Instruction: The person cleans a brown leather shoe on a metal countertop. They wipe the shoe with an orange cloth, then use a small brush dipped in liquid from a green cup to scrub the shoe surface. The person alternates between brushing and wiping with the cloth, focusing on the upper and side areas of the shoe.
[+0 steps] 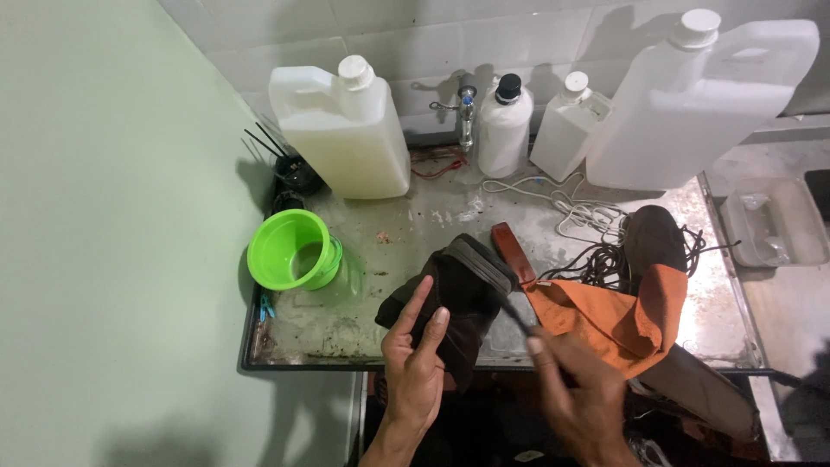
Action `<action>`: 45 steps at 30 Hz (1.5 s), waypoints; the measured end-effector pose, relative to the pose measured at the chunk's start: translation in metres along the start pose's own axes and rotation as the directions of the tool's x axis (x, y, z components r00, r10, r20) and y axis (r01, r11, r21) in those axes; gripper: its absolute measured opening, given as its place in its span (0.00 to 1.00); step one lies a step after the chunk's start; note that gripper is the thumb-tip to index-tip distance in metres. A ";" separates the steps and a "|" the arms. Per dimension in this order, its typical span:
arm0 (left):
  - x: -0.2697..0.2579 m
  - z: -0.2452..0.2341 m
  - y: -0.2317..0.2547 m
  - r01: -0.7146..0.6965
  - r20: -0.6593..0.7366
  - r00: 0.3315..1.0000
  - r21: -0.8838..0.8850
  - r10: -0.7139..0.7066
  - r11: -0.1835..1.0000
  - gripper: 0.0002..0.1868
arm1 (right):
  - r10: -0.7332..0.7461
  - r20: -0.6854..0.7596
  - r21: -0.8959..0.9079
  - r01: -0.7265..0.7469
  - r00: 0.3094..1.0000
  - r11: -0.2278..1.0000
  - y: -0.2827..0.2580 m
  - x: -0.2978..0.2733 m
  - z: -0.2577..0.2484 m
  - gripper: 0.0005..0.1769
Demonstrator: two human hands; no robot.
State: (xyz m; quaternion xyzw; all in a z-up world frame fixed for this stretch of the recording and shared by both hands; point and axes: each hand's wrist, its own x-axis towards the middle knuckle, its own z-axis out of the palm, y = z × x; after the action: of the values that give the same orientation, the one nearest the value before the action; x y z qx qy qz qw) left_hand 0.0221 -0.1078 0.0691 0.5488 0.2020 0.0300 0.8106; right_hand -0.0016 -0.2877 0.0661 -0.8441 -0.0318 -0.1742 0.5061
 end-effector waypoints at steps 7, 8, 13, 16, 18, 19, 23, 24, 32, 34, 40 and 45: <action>0.000 -0.006 0.006 -0.010 -0.001 1.000 -0.036 0.010 0.999 0.29 | 0.254 -0.067 0.107 -0.246 0.965 0.963 0.013 0.002 -0.015 0.18; 0.001 -0.008 0.007 -0.043 0.021 0.999 -0.048 0.044 0.998 0.29 | 0.275 -0.025 0.105 -0.271 0.961 0.957 0.016 0.002 -0.016 0.18; 0.009 -0.006 0.028 -0.085 0.066 0.995 0.055 0.082 0.995 0.28 | 0.330 -0.020 0.209 -0.319 0.944 0.924 0.022 0.007 -0.029 0.12; 0.016 -0.004 0.033 -0.031 0.086 0.996 0.000 0.031 1.000 0.29 | 0.331 0.003 0.085 -0.330 0.944 0.940 0.019 0.008 -0.041 0.14; 0.020 -0.001 0.034 0.010 0.106 0.994 0.032 -0.013 0.999 0.27 | 0.109 0.099 -0.001 -0.109 0.989 0.994 0.013 0.012 -0.044 0.15; 0.020 0.001 0.039 0.012 0.111 0.994 0.035 -0.016 0.999 0.27 | 0.112 0.095 -0.002 -0.112 0.989 0.994 0.015 0.012 -0.042 0.15; 0.019 0.012 0.059 0.024 0.171 0.983 0.198 -0.059 0.980 0.27 | -0.279 0.157 -0.198 0.307 0.947 0.931 0.017 0.018 -0.038 0.11; 0.021 0.015 0.066 0.052 0.150 0.983 0.301 -0.102 0.952 0.33 | -0.416 0.149 -0.291 0.442 0.897 0.849 0.016 0.023 -0.036 0.07; 0.034 0.014 0.057 -0.062 0.116 0.993 0.458 0.010 0.887 0.31 | -0.346 0.185 -0.308 0.388 0.920 0.868 0.039 0.015 -0.030 0.10; 0.036 0.011 0.058 -0.080 0.132 0.991 0.449 0.022 0.890 0.30 | -0.357 0.173 -0.336 0.396 0.918 0.855 0.048 0.015 -0.023 0.09; 0.042 -0.001 0.077 -0.190 0.320 0.948 0.561 0.000 0.806 0.36 | -0.271 0.220 -0.098 0.298 0.937 0.950 0.049 0.025 -0.020 0.09; 0.038 -0.003 0.095 -0.148 0.251 0.928 0.927 -0.277 0.346 0.38 | -0.312 0.323 -0.189 0.384 0.893 0.904 0.057 0.036 -0.005 0.10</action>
State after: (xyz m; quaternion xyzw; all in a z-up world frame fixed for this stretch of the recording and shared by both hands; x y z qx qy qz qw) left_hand 0.0723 -0.0573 0.1431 0.8983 0.0499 -0.2260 0.3734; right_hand 0.0442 -0.3247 0.0319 -0.8971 -0.2340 -0.1417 0.3469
